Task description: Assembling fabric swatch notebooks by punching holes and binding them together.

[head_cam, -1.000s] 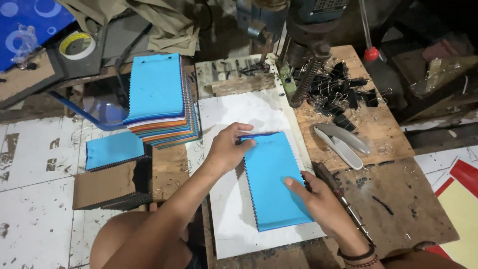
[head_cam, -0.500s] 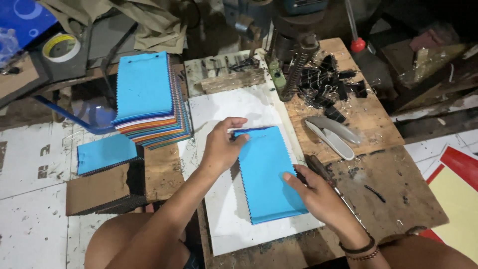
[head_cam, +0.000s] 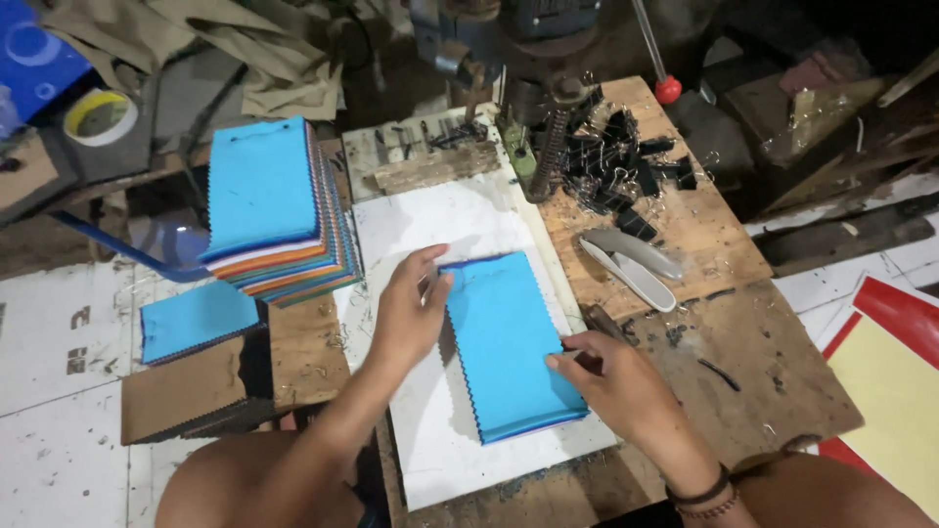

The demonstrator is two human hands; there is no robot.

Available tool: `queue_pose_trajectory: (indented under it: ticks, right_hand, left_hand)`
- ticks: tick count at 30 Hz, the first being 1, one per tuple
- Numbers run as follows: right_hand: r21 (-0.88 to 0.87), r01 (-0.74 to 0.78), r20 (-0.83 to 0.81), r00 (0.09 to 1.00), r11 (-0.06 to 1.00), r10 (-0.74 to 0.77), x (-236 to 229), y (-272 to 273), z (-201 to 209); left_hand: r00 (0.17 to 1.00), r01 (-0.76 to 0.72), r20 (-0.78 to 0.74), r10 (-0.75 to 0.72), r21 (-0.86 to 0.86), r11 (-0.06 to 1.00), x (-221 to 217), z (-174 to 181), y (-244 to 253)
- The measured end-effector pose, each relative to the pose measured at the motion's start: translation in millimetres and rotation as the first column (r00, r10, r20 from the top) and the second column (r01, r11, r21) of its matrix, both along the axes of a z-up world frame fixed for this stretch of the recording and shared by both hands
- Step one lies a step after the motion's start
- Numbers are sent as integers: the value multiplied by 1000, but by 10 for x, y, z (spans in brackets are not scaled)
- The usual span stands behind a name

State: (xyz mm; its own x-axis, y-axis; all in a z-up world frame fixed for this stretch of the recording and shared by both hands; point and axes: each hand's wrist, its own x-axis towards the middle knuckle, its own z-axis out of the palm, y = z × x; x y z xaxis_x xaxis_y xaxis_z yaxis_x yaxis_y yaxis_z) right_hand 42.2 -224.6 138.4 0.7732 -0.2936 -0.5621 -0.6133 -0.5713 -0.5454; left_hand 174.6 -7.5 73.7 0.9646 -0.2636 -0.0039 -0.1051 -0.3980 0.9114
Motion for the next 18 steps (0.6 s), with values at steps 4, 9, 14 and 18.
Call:
queue_pose_trajectory:
  ticks: [4,9,14,18]
  right_hand:
    - [-35,-5,146,989,999,10,-47,-67,-187]
    - [168,21,332,940,986,-76,203,71,-293]
    - [330,132,317,917,935,-242,391,161,-386]
    - [203,88,396,903,975,-164,378,179,-445]
  left_hand:
    - [892,-174,-430,141,-38,984,-622,394,-116]
    - [947,-219,-292,137,-267,938,-829,-163,-308]
    - [949,-239,-255,183,-211,948,-881,-135,-399]
    - [972,-190,-182,150,-225,956,-853,-195,-382]
